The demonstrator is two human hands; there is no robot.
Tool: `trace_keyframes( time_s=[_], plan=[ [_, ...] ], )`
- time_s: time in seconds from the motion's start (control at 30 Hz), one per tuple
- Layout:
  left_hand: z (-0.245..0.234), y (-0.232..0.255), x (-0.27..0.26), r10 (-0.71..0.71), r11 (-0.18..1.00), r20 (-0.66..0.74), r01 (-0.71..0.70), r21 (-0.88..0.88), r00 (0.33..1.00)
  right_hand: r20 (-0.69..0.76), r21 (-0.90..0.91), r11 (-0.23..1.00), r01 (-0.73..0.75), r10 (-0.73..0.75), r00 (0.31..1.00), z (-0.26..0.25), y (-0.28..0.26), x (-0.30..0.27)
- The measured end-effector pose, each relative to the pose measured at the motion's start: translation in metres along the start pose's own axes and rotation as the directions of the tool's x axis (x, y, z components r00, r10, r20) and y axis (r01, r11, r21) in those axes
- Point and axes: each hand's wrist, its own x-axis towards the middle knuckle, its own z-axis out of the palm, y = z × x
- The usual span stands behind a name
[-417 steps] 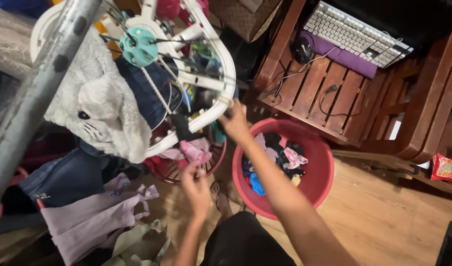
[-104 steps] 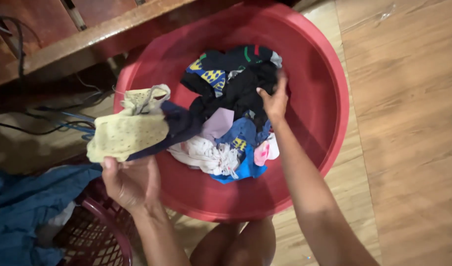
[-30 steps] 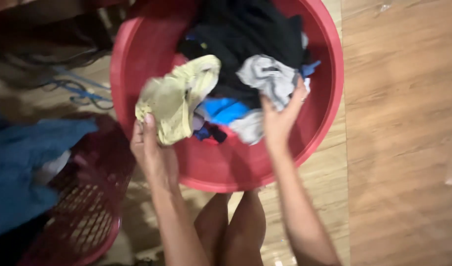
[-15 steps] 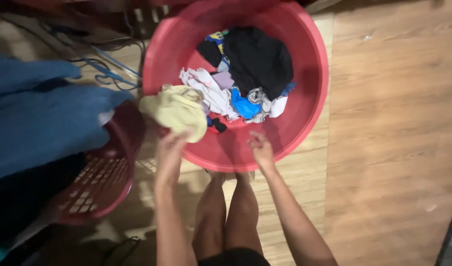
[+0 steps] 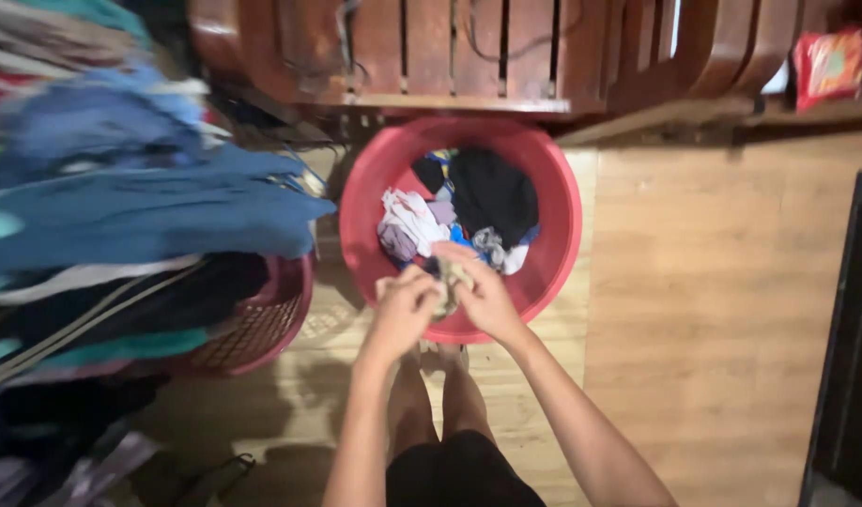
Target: Sorting various clothing items from a bucket and hanging them on a clothes rack using hangers and clips.
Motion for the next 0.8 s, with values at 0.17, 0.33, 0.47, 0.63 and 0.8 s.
trace_keyframes(
  time_s=[0.17, 0.33, 0.47, 0.63, 0.8],
  plan=[
    [-0.053, 0.063, -0.022, 0.091, 0.996, -0.105, -0.09, 0.019, 0.99, 0.526, -0.093, 0.994, -0.056, 0.097, 0.845, -0.006, -0.056, 0.025],
    [-0.098, 0.103, -0.039, 0.117, 0.993, -0.097, -0.117, 0.001, 0.988, 0.676, -0.165, 0.963, 0.212, -0.046, 0.735, -0.007, -0.124, 0.043],
    [-0.132, 0.129, -0.053, 0.09, 0.995, -0.196, -0.081, 0.053, 0.977, 0.653, -0.437, 0.899, -0.017, 0.33, 0.681, 0.01, -0.18, 0.069],
    [-0.167, 0.12, -0.04, -0.015, 0.904, -0.354, -0.138, -0.404, 0.935, 0.755, -0.179, 0.981, -0.076, 0.186, 0.628, 0.052, -0.219, 0.115],
    [-0.194, 0.074, -0.001, 0.014, 0.834, -0.591, -0.335, -0.438, 0.807, 0.637, -0.232, 0.973, 0.002, 0.151, 0.756, 0.099, -0.216, 0.187]
  ],
)
